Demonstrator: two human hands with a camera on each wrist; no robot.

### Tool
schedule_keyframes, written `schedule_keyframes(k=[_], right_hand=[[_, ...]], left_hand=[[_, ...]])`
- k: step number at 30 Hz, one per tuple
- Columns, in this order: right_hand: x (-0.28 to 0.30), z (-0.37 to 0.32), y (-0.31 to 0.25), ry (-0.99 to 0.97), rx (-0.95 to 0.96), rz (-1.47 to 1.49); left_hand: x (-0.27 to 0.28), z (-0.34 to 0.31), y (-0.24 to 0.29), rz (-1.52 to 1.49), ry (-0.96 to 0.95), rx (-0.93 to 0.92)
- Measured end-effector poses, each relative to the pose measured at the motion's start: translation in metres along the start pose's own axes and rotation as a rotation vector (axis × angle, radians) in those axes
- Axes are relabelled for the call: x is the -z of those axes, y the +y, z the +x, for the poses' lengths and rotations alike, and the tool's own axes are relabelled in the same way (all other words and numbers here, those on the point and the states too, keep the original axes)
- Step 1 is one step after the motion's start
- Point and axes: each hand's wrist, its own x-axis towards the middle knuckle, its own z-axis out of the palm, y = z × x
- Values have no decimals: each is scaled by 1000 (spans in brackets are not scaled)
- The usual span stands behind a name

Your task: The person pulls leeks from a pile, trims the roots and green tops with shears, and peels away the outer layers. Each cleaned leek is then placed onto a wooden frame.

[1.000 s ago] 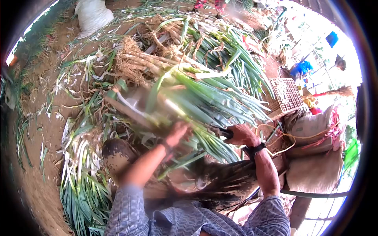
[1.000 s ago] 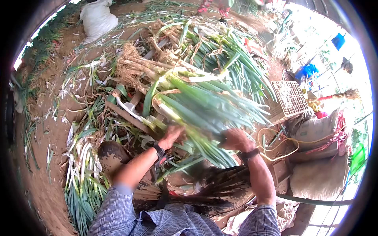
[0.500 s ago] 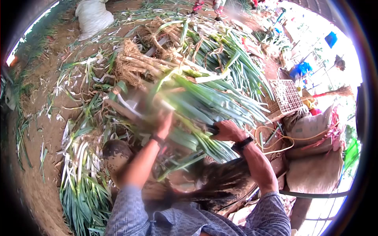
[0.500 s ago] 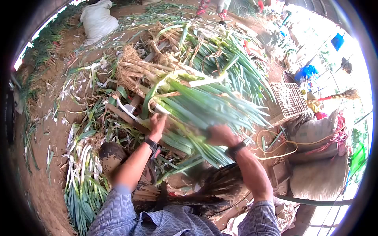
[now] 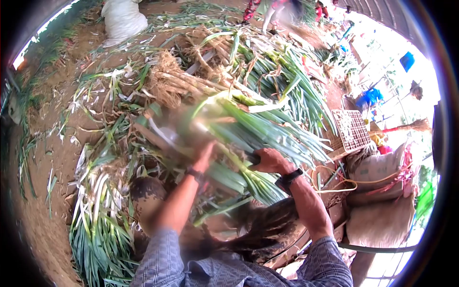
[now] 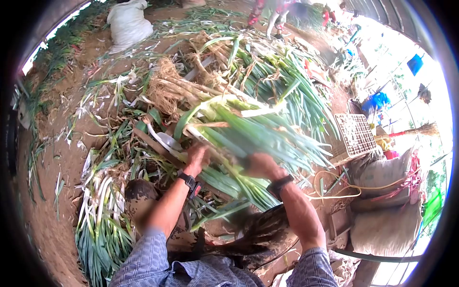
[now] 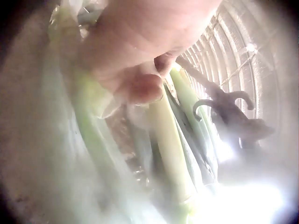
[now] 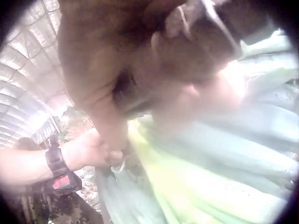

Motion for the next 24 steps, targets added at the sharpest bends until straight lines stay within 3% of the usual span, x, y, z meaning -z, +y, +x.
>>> schedule_keyframes(k=[4,5,8,11,13,24], right_hand=[[2,2,-12,59,10,7],[3,2,-17,68,22,-8],[-11,15,-4,75,-17,-5],[-4,10,-18,103,143,-28],[-3,9,-22,56,107,-35],[-7,-5,-22,140,108,13]], left_hand=[[3,-1,-11,31,-70,25],[13,7,-38,-70,-109,-86],[3,-24,-9,127,-172,41],[2,-36,-25,38,-262,35],[8,-36,-31,-25,-328,70],[-11,-52,-14,70,-294,82]])
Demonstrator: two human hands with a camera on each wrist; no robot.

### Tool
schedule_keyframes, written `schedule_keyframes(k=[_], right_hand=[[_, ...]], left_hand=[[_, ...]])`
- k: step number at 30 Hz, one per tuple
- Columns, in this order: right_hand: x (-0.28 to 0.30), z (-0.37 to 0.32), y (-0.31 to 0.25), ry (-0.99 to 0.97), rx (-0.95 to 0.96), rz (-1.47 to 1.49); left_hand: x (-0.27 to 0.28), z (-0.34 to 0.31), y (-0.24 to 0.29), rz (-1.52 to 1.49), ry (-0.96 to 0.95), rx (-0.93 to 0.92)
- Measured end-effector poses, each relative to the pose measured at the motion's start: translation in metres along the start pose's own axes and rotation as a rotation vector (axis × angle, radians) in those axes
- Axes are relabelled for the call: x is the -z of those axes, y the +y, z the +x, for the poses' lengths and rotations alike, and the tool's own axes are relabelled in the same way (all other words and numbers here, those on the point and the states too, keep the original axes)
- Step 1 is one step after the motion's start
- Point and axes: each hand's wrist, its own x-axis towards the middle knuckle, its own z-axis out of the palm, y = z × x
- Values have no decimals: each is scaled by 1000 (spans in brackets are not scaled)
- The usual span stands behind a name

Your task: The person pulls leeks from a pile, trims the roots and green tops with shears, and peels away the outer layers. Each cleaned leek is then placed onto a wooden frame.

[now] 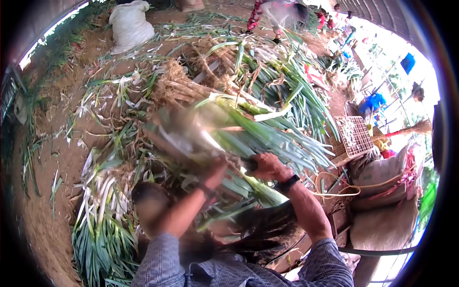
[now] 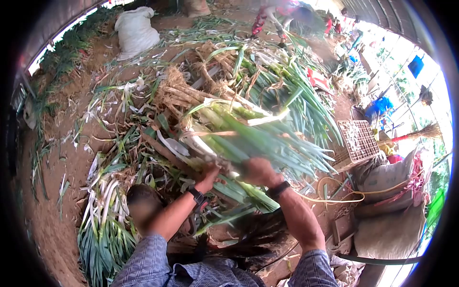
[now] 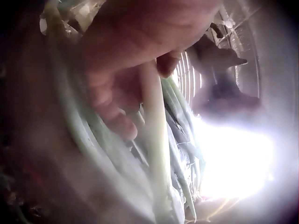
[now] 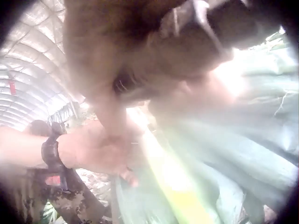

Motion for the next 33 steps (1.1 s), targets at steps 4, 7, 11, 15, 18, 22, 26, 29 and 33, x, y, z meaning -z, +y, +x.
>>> schedule_keyframes(k=[4,7,11,15,18,22,26,29,33], right_hand=[[6,-3,-6,69,11,33],[7,-12,-7,67,50,-28],[11,-11,-5,71,-37,7],[7,-16,-3,89,107,23],[12,-19,-4,68,39,11],[24,-29,2,27,67,95],[12,-36,18,-50,74,22],[5,-41,37,-83,30,-19],[3,-49,38,-113,15,-111]], left_hand=[[5,-6,-5,-79,7,-14],[15,5,-20,-142,-44,49],[24,3,-18,-153,-111,46],[28,-2,-18,-165,-202,-28],[31,-2,-13,-234,-192,-102],[67,21,32,-525,-75,-125],[97,22,77,-597,208,-322],[146,48,51,-595,367,-304],[151,41,43,-374,371,-275]])
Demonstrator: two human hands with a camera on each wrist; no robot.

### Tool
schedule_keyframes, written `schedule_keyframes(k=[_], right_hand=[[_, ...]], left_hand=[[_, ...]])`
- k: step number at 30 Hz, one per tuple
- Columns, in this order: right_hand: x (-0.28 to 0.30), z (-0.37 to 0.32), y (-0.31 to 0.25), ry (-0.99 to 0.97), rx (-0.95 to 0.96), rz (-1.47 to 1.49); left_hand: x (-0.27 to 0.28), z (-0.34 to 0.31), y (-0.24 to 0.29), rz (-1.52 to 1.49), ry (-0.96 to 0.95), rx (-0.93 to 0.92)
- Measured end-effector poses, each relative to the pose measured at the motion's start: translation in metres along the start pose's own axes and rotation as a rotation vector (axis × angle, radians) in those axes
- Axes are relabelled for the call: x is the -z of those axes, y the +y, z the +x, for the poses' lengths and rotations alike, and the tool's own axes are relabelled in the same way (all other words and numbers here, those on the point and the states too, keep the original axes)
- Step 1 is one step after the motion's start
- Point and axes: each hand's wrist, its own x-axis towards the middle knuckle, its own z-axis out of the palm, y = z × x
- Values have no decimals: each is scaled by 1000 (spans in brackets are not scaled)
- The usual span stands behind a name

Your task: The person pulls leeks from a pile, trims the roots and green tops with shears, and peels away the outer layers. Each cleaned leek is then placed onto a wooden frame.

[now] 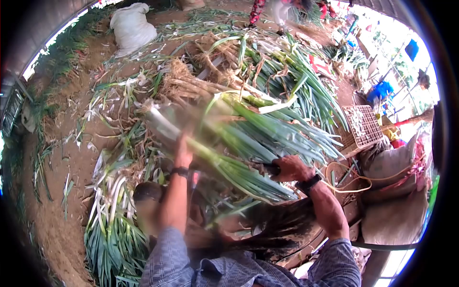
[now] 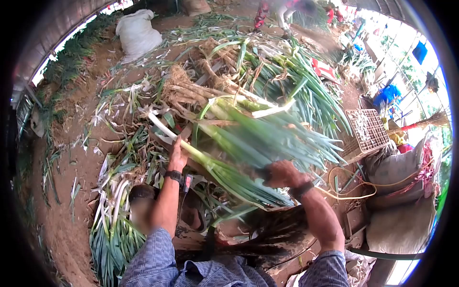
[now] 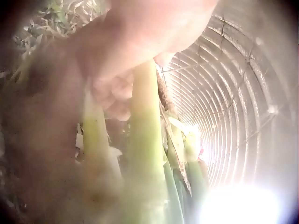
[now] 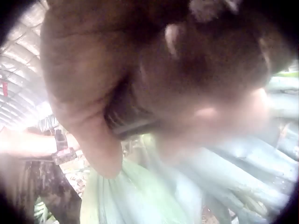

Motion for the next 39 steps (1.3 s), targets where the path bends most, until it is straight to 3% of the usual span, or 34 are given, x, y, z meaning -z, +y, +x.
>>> schedule_keyframes(k=[5,6,12,17,19,21,24,27,28,30,33,35,36,39], right_hand=[[-19,4,-5,36,82,-74],[-22,7,-5,77,69,-64],[-34,29,-10,149,1,-71],[-23,46,-21,92,16,-22],[-22,51,-25,91,15,2],[-19,56,-31,76,11,31],[-21,69,-30,88,-35,41],[5,61,-54,42,-30,39],[2,64,-51,73,-18,74],[-6,66,-43,137,-2,148],[-5,64,-37,144,33,138],[7,56,-49,152,61,131],[10,53,-54,155,76,128],[5,54,-48,318,88,174]], left_hand=[[-4,2,-5,-7,95,52],[-4,7,-11,-75,68,-29],[7,13,-29,-125,88,4],[12,22,-53,-112,100,71],[-1,5,-53,-88,8,26],[-3,-5,-47,-154,-76,153],[4,1,-55,-165,-244,138],[6,8,-76,-79,-120,76],[-2,-11,-68,-89,-181,40],[-3,-26,-63,250,-189,-97],[-13,-37,-61,408,-279,-128],[-16,-53,-61,699,-268,-178],[-39,-73,-49,290,-236,26],[-42,-86,-34,387,-335,229]])
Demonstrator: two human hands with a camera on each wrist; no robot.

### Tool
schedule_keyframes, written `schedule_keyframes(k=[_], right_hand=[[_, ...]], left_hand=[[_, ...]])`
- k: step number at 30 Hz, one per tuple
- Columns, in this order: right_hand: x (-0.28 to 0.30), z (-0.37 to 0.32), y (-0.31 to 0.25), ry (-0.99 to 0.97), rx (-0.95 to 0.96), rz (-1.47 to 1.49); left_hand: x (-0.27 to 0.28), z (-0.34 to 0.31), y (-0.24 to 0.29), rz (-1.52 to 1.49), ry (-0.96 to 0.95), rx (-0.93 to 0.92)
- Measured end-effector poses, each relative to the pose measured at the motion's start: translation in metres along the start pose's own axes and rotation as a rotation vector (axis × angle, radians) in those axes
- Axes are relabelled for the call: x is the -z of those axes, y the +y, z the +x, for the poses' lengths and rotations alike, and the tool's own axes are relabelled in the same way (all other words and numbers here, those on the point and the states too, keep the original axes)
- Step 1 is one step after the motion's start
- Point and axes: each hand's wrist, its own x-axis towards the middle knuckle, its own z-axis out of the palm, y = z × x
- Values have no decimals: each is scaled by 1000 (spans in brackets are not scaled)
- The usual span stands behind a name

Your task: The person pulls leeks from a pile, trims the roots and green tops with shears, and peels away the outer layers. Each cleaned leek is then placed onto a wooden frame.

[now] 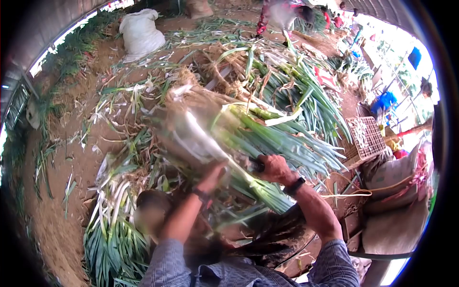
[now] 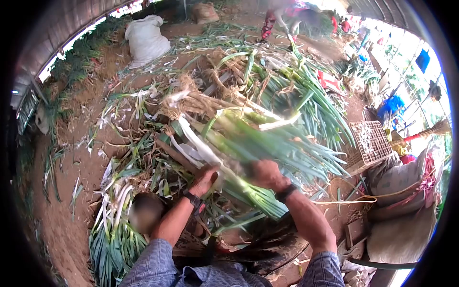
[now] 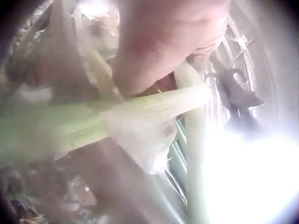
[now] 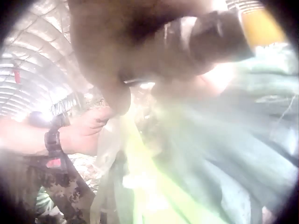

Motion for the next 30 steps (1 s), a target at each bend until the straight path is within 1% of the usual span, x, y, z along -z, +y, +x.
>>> schedule_keyframes(k=[1,4,6,7,9,10,11,12,13,14,15,16,17,18,19,20,21,22,24,25,26,27,28,30], right_hand=[[0,-2,-1,-12,0,-7],[1,-4,-6,-34,-4,-2],[3,-8,-2,-22,-36,37],[5,-13,1,-59,-41,37],[10,-23,7,-138,-48,35],[14,-27,10,-159,-56,24],[18,-33,13,-182,-61,15],[23,-38,16,-205,-67,10],[30,-43,17,-246,-84,10],[32,-47,23,-260,-152,-22],[32,-52,29,-274,-218,-55],[33,-56,34,-289,-282,-90],[34,-62,39,-235,-309,-68],[35,-68,45,-181,-335,-44],[32,-72,59,-161,-377,-30],[31,-77,69,-141,-421,-14],[32,-81,72,-172,-421,-53],[32,-84,73,-214,-403,-52],[30,-87,73,-300,-361,-50],[35,-92,72,-280,-243,16],[39,-94,72,-227,-259,4],[44,-95,70,-176,-273,-5],[43,-97,76,-162,-275,-38],[43,-101,88,-133,-278,-105]], left_hand=[[-6,-1,-7,-6,6,-55],[-15,-4,-14,-134,-21,-23],[-12,-8,-13,-65,-24,-75],[-9,-6,-8,-42,-33,-101],[-8,-9,6,63,69,-228],[-18,-20,31,-43,130,-173],[-3,-2,29,-125,194,-255],[8,-1,47,-66,243,-341],[29,16,49,-236,261,-413],[29,2,85,-315,333,-441],[38,-10,116,-202,367,-559],[64,-11,140,-272,440,-572],[61,-36,177,-268,407,-656],[80,-44,207,-197,529,-719],[104,-59,234,-146,504,-758],[109,-81,264,-121,599,-819],[107,-107,292,-47,690,-891],[149,-114,321,4,712,-979],[186,-156,375,148,730,-1064],[197,-177,396,184,762,-1130],[168,-202,410,232,903,-1200],[206,-218,436,360,960,-1219],[202,-241,447,493,996,-1223],[232,-278,468,669,1125,-1100]])
